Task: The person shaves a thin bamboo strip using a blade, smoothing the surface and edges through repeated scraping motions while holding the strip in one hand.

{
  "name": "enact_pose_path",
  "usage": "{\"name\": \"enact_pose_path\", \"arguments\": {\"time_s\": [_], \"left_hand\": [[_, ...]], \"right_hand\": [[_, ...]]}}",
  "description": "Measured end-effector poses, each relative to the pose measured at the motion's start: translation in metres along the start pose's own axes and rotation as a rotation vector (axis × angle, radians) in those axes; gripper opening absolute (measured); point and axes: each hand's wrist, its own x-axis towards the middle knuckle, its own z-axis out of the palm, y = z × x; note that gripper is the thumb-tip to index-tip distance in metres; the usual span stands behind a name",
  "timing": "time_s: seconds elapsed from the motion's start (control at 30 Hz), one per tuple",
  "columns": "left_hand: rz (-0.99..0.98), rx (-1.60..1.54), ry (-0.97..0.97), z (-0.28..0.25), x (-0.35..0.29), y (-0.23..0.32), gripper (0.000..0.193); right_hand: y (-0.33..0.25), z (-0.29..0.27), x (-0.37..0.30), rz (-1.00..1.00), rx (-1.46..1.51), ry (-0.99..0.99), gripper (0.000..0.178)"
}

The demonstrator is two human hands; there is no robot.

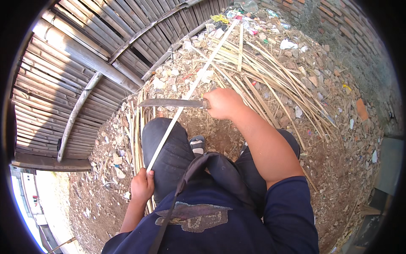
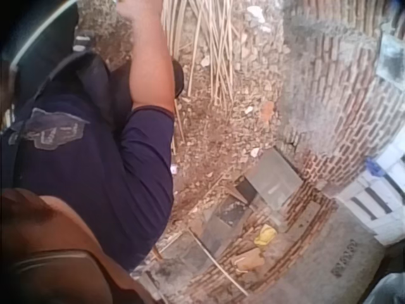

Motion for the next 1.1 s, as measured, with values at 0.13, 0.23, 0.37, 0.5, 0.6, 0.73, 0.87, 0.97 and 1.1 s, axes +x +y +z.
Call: {"name": "enact_pose_path", "arguments": {"time_s": [0.13,0.23,0.37,0.5,0.6,0.73,0.87,0.97,1.1], "left_hand": [[0.025,-0.017,-0.025,0.004,0.007,-0.017,0.037],[0.059,-0.055,-0.06,0.0,0.016,-0.017,0.036],[0.04,-0.024,-0.104,-0.016,0.016,-0.01,0.036],[0.027,-0.07,-0.12,-0.019,0.013,-0.004,0.037],[0.0,-0.155,-0.143,-0.024,0.009,-0.005,0.036],[-0.006,-0.139,-0.143,-0.03,0.005,0.005,0.034],[-0.031,-0.073,-0.033,-0.025,-0.001,0.015,0.033],[-0.041,0.028,0.036,-0.01,-0.005,0.01,0.032],[0.029,0.132,0.166,0.01,-0.005,-0.002,0.031]], "right_hand": [[0.003,0.003,0.006,-0.078,0.137,-0.092,0.039],[0.064,0.021,0.032,0.117,0.279,0.044,0.043],[0.07,0.022,0.03,0.164,0.23,0.156,0.04],[0.013,-0.002,0.008,0.053,0.122,-0.05,0.034],[-0.003,-0.015,-0.008,-0.04,-0.02,-0.056,0.035],[0.021,0.001,-0.003,-0.034,0.011,0.02,0.034],[0.008,0.003,-0.001,-0.01,0.046,0.02,0.034],[0.004,0.006,0.0,-0.057,0.011,-0.023,0.037],[0.037,0.016,0.016,0.015,0.2,0.03,0.045]]}}
